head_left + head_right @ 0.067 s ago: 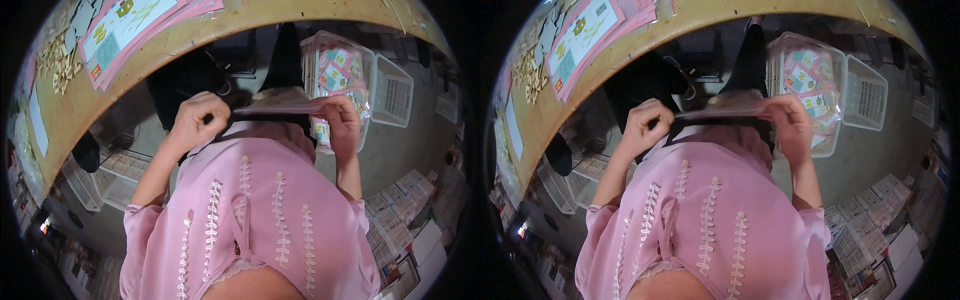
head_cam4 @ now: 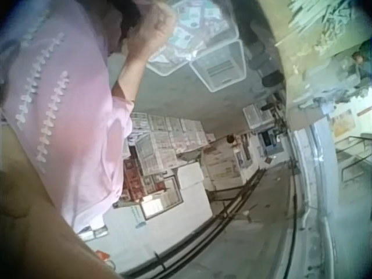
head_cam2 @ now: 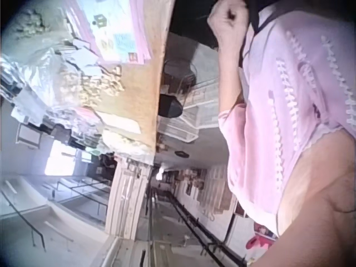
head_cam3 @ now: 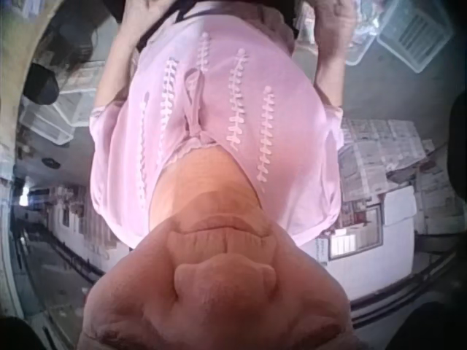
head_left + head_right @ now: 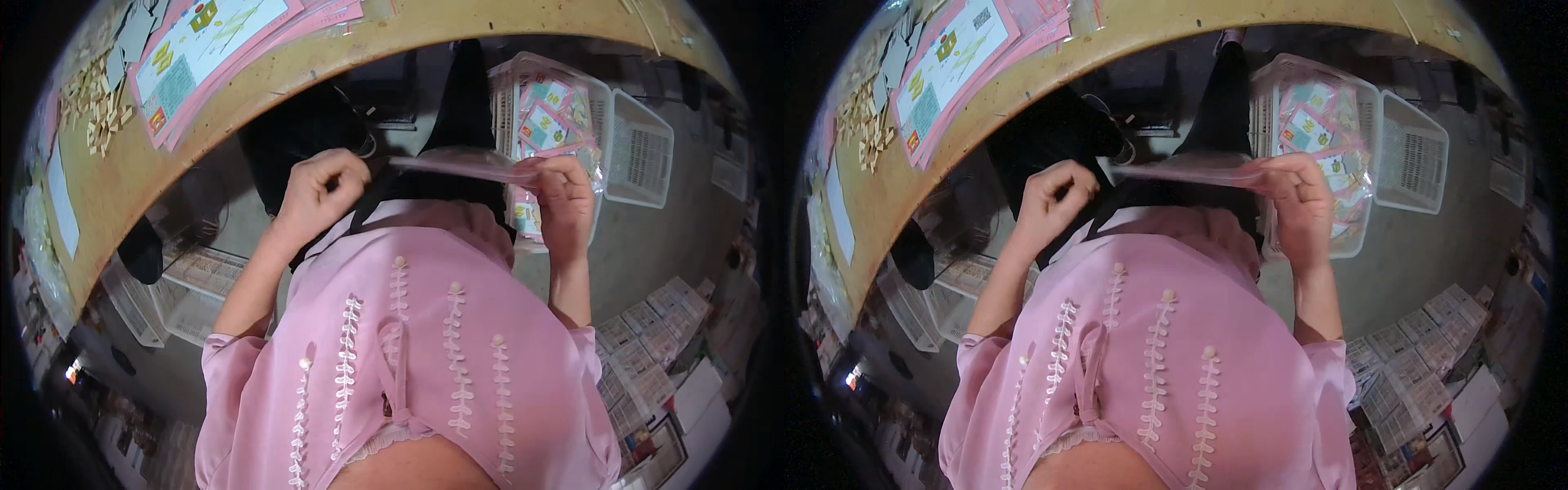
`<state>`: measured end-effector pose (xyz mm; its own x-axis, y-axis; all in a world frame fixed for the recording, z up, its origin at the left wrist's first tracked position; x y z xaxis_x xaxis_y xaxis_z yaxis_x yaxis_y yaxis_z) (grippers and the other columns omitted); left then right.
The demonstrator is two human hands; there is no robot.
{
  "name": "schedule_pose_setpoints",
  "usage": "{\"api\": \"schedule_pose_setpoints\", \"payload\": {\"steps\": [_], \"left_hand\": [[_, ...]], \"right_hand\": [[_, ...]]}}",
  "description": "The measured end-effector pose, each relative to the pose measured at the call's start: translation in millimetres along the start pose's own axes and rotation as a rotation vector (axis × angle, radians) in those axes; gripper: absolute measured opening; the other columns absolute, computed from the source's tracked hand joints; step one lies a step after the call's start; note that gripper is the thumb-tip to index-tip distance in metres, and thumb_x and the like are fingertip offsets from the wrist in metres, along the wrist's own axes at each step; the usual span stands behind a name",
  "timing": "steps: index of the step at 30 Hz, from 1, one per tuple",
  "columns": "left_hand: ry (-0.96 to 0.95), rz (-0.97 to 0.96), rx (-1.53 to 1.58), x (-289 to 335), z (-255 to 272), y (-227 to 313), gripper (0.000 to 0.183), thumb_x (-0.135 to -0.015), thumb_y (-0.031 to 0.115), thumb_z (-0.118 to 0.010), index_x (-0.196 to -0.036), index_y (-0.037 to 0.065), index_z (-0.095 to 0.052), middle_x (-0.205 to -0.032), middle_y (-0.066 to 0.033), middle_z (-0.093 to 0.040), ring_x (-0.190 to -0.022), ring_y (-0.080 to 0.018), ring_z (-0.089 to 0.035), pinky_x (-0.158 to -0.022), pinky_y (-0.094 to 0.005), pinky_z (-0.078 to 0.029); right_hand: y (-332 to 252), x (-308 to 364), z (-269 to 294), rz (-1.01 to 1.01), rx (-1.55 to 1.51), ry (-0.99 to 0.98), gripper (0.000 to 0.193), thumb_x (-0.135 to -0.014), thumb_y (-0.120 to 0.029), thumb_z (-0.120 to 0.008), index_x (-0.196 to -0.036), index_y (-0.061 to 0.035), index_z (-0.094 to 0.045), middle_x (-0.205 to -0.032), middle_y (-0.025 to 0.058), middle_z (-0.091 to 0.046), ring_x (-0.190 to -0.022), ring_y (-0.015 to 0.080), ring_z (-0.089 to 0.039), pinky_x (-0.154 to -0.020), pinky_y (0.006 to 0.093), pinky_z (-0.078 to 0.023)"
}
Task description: The person repeatedly picks small wooden pieces, round wooden discs, and thin wooden sticks from a table and places them into small clear plastic bags. The person then inserts a printed instruction sheet into each bag and sets the completed kits into a white basket.
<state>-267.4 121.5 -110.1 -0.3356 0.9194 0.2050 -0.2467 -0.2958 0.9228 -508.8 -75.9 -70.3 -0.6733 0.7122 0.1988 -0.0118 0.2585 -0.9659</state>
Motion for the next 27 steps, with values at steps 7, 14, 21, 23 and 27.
{"api": "schedule_pose_setpoints", "payload": {"steps": [7,14,21,23,27], "left_hand": [[-0.233,0.646,1.410,-41,-87,-24,0.063,-0.105,0.053,-0.046,-0.145,0.004,-0.048,-0.140,-0.0176,-0.057,-0.121,-0.0259,-0.062,-0.100,-0.0429,-0.054],[-0.240,0.326,1.251,-101,-90,-43,0.042,-0.097,-0.004,-0.056,-0.138,0.001,-0.055,-0.127,-0.0120,-0.067,-0.110,-0.0201,-0.068,-0.100,-0.0360,-0.055],[-0.249,0.334,1.168,-93,-97,-50,0.038,-0.096,-0.003,-0.058,-0.134,0.002,-0.057,-0.127,-0.0111,-0.068,-0.111,-0.0175,-0.068,-0.097,-0.0347,-0.056],[-0.274,0.330,1.163,-93,-98,-51,0.037,-0.096,-0.003,-0.059,-0.133,0.002,-0.058,-0.127,-0.0112,-0.068,-0.110,-0.0170,-0.068,-0.096,-0.0346,-0.057],[-0.192,0.308,1.143,-94,-89,-48,0.034,-0.098,0.003,-0.059,-0.132,0.002,-0.058,-0.123,-0.0116,-0.069,-0.106,-0.0173,-0.069,-0.093,-0.0338,-0.058]], "right_hand": [[-18,18,-38,0.073,-0.028,-0.386,0.009,-0.094,0.000,-0.059,-0.097,0.0033,-0.066,-0.100,0.0182,-0.068,-0.091,0.0219,-0.067,-0.078,0.0311,-0.055],[36,4,-31,-0.072,0.703,-0.413,0.011,-0.086,-0.003,-0.068,-0.095,-0.0041,-0.072,-0.087,0.0099,-0.069,-0.085,0.0214,-0.066,-0.076,0.0306,-0.051],[70,-50,24,-0.210,-0.042,0.343,0.033,-0.098,-0.016,-0.065,-0.125,0.0017,-0.063,-0.121,0.0094,-0.069,-0.110,0.0162,-0.064,-0.099,0.0303,-0.049],[83,-60,8,-0.234,-0.195,0.132,0.032,-0.099,-0.017,-0.064,-0.126,0.0003,-0.062,-0.118,0.0080,-0.070,-0.104,0.0150,-0.066,-0.094,0.0306,-0.052],[99,-68,-3,-0.244,-0.247,-0.024,0.030,-0.101,-0.014,-0.060,-0.126,0.0013,-0.061,-0.119,0.0089,-0.070,-0.105,0.0161,-0.067,-0.094,0.0329,-0.054]]}}
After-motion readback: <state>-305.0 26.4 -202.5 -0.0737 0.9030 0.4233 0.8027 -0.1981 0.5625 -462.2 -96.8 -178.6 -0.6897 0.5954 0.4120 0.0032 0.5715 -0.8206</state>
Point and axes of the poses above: each hand's wrist, its own x-axis away from the middle knuckle, its own z-axis out of the back of the hand, y = z × x, the point moved 7 cm from there along -x, towards the middle knuckle
